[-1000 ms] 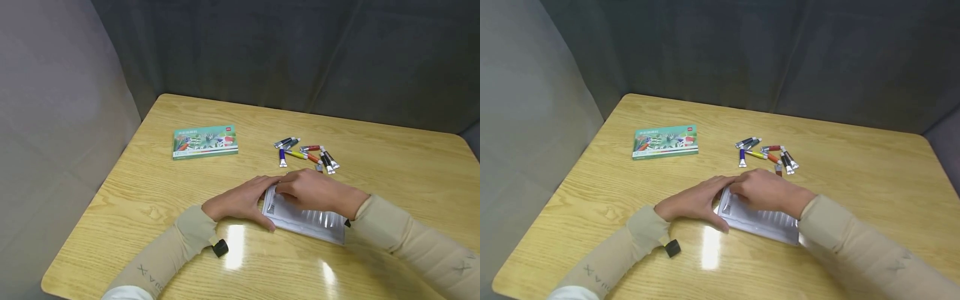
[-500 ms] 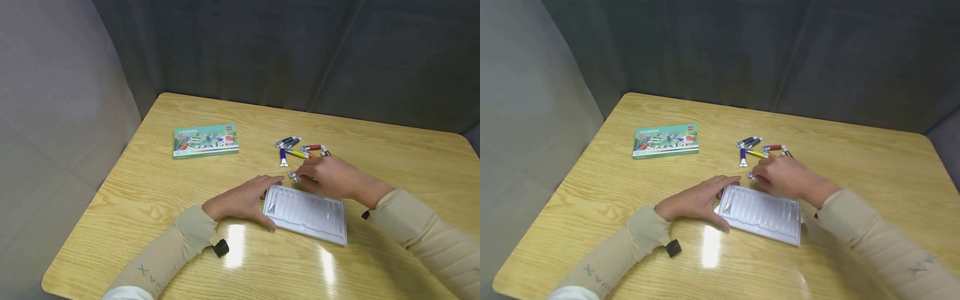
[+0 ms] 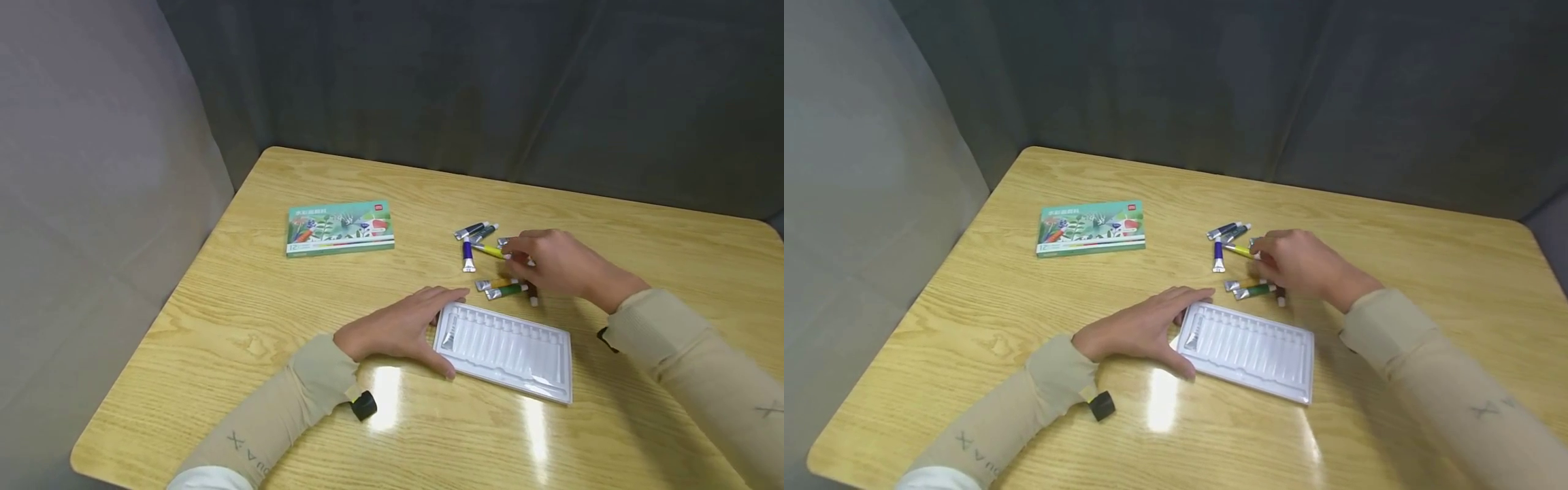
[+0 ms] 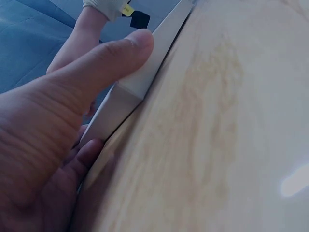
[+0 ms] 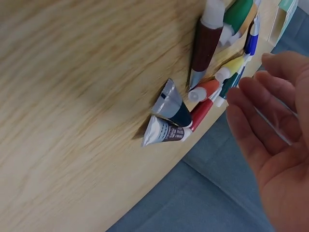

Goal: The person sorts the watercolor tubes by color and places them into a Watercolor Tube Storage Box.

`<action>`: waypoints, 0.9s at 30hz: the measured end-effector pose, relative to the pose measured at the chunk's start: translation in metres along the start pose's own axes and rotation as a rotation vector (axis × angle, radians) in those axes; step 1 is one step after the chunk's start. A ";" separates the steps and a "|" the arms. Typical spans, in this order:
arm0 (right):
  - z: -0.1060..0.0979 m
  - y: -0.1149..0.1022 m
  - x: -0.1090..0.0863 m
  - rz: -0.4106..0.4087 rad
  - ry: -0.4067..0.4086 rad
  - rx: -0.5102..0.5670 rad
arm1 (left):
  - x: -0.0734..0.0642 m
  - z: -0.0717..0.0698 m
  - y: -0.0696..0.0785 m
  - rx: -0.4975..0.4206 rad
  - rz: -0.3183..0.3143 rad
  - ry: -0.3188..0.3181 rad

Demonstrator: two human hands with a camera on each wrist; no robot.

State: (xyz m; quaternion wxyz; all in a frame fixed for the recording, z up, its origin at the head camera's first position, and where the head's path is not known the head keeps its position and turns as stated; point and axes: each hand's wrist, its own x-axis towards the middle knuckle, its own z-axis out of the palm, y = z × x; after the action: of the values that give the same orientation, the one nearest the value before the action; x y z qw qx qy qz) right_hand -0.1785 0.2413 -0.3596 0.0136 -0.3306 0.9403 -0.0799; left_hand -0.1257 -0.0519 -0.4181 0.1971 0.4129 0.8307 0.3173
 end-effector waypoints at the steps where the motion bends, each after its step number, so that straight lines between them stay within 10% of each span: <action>1: 0.000 0.001 0.002 0.011 0.000 -0.002 | 0.000 0.000 0.000 0.001 0.002 0.001; 27: 0.011 -0.002 0.038 0.152 -0.121 0.031 | -0.001 0.000 -0.001 0.030 0.023 0.018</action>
State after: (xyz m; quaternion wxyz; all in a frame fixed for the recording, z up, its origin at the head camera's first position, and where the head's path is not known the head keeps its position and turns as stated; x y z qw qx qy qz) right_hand -0.2058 0.2147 -0.3692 0.0815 -0.2622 0.9588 -0.0730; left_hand -0.1255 -0.0527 -0.4185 0.1796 0.4226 0.8322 0.3107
